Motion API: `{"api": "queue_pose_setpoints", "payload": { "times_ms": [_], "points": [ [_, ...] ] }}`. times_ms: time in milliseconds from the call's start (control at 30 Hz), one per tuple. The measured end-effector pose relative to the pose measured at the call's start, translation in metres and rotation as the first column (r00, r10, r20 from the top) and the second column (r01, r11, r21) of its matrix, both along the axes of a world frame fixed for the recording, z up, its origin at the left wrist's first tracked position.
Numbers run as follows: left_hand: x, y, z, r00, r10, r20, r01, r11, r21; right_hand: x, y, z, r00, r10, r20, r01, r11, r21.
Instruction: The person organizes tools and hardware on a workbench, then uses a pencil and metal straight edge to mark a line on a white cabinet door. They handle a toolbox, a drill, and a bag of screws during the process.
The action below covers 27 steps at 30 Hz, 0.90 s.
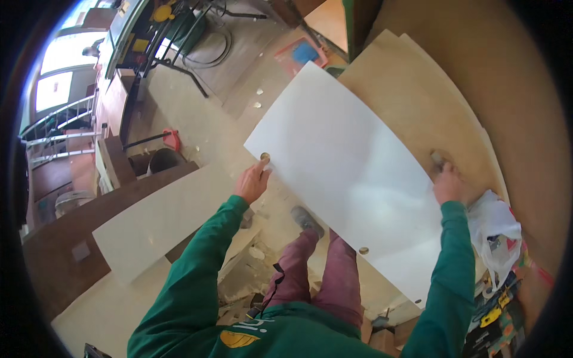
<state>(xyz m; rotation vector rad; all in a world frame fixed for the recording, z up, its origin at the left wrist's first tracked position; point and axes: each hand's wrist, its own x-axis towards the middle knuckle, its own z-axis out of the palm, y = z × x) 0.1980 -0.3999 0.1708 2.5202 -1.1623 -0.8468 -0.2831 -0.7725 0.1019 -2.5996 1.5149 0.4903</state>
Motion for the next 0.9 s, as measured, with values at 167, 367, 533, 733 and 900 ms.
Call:
{"api": "queue_pose_setpoints", "payload": {
  "times_ms": [167,367,533,733,900],
  "points": [
    [0.044,0.027,-0.075,0.985,0.13,-0.116,-0.137,0.989,-0.048,0.061,0.086,0.097,0.813,-0.208,0.543,0.09,0.968,0.236],
    [-0.017,0.042,-0.06,0.745,0.313,-0.589,-0.506,0.84,-0.193,-0.014,0.27,0.103,0.719,-0.429,0.547,0.048,0.816,0.576],
    [-0.125,0.143,-0.066,0.608,0.347,-0.714,-0.332,0.928,0.169,-0.125,0.471,0.08,0.671,-0.713,0.204,0.394,0.575,0.717],
    [-0.205,0.226,-0.05,0.565,0.373,-0.736,-0.228,0.928,0.296,-0.253,0.671,0.037,0.71,-0.627,-0.321,0.641,0.385,0.664],
    [-0.2,0.234,-0.032,0.728,0.183,-0.661,-0.161,0.982,0.094,-0.256,0.682,0.051,0.507,-0.857,-0.094,0.708,0.352,0.612]
  ]
}}
